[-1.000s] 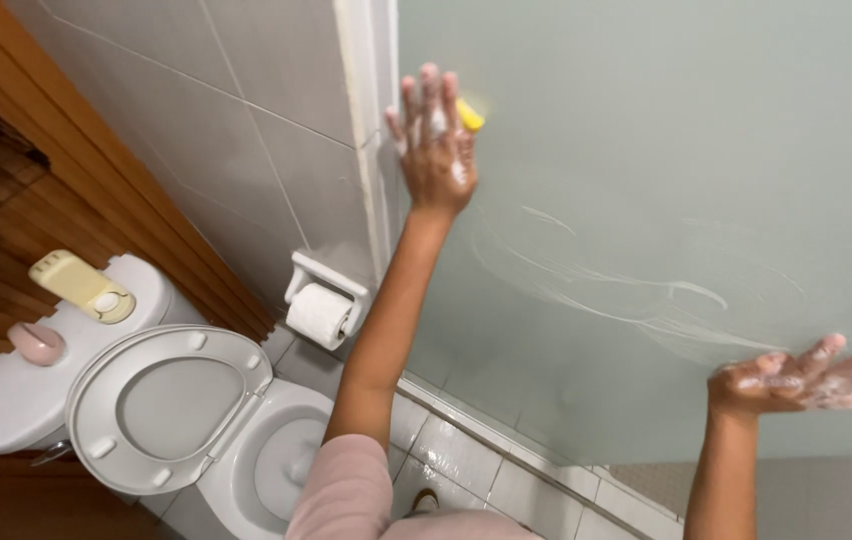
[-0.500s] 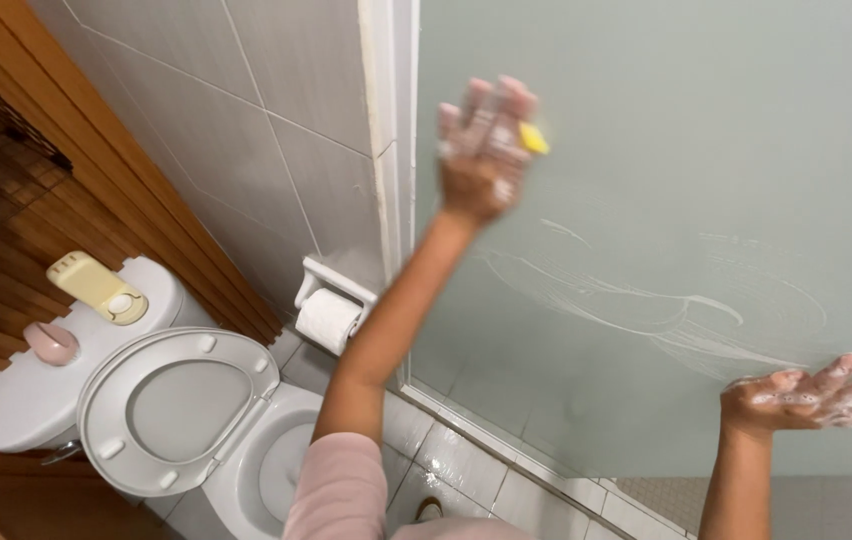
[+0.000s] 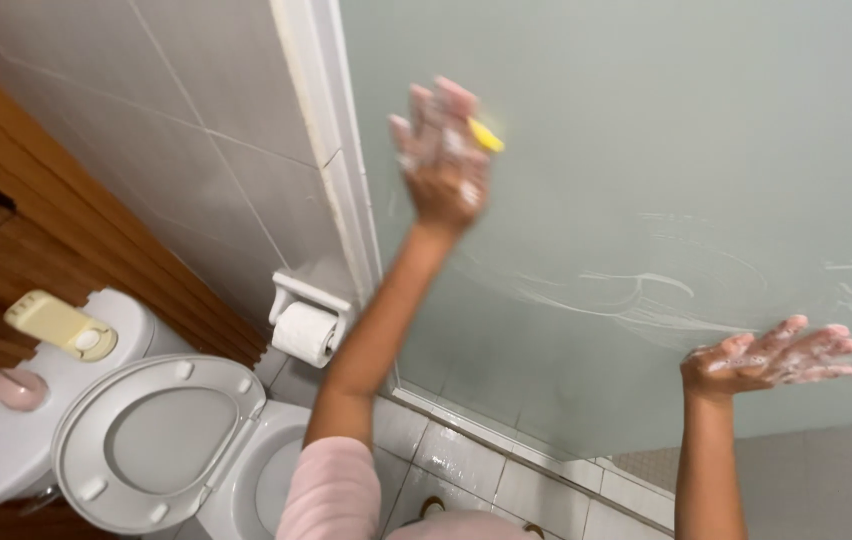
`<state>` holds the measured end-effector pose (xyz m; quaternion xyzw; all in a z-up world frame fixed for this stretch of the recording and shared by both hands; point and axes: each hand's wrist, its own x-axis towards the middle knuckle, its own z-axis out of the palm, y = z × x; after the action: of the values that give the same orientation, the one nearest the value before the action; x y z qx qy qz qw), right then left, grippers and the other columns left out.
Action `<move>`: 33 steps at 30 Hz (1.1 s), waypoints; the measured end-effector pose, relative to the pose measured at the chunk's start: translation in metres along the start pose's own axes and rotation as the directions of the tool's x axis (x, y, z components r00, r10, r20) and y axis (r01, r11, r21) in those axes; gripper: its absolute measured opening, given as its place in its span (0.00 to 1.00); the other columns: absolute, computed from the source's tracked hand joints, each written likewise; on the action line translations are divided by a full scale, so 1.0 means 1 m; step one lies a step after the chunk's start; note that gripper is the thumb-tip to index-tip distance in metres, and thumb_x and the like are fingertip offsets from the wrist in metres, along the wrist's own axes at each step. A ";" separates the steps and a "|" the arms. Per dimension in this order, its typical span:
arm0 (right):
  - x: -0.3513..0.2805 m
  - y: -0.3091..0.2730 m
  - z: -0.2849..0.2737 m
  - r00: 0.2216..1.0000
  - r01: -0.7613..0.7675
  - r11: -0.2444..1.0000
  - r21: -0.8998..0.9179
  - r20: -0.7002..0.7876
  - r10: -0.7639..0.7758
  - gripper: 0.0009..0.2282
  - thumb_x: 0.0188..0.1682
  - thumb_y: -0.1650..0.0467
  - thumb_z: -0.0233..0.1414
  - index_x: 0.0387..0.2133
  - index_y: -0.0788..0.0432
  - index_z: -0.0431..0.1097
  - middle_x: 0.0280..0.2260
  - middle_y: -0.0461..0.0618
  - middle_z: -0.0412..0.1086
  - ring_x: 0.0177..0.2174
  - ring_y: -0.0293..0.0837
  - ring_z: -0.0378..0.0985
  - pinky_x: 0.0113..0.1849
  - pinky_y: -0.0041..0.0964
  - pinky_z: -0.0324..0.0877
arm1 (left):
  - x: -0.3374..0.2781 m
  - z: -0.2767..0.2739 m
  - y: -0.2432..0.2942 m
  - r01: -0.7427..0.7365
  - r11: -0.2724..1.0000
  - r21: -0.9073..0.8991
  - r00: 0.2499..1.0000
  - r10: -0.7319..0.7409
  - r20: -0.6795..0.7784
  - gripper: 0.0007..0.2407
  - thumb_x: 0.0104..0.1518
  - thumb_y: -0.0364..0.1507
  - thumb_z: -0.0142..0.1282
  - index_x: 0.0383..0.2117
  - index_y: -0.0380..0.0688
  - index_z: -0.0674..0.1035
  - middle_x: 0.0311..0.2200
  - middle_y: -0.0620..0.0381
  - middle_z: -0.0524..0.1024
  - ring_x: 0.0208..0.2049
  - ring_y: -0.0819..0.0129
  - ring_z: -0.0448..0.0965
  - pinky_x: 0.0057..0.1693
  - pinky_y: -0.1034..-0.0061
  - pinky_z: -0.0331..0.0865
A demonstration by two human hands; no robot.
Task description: The person scrubs a frosted glass wall with a yellow sponge, creating soapy streaks. They work from the upper section down to the lower part, squatting on the floor to reach the bottom edge.
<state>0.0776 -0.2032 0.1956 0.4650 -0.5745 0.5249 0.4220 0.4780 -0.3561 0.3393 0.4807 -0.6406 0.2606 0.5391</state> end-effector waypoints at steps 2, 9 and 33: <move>-0.001 0.001 -0.002 0.999 -0.002 0.999 -0.048 0.034 0.004 0.24 0.62 0.61 0.30 0.73 0.37 0.38 0.75 0.41 0.32 0.74 0.48 0.28 0.70 0.62 0.16 | -0.009 -0.002 0.074 -0.008 -0.231 0.973 0.703 0.691 0.170 0.23 0.52 0.25 0.70 0.53 0.55 0.73 0.42 0.75 0.78 0.45 0.69 0.73 0.40 0.86 0.74; -0.007 0.010 -0.015 0.988 0.057 0.998 -0.022 0.143 -0.054 0.26 0.64 0.62 0.34 0.75 0.45 0.38 0.75 0.46 0.29 0.74 0.49 0.24 0.68 0.63 0.14 | -0.084 0.048 0.086 -0.669 0.738 -0.092 0.739 0.646 -0.189 0.15 0.70 0.30 0.46 0.62 0.53 0.71 0.64 0.60 0.67 0.62 0.64 0.75 0.59 0.49 0.70; 0.046 -0.025 0.009 0.972 0.162 0.970 0.181 0.139 -0.188 0.36 0.60 0.51 0.40 0.72 0.64 0.44 0.71 0.68 0.32 0.67 0.71 0.25 0.58 0.80 0.20 | -0.108 0.003 0.265 0.041 0.103 -0.994 0.958 0.279 0.068 0.26 0.72 0.42 0.14 0.75 0.46 0.40 0.76 0.49 0.37 0.76 0.57 0.26 0.73 0.63 0.14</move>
<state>0.0923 -0.2168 0.2444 0.5874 -0.5160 0.4943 0.3800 0.2341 -0.2160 0.2852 -0.0268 -0.7468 -0.2488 0.6162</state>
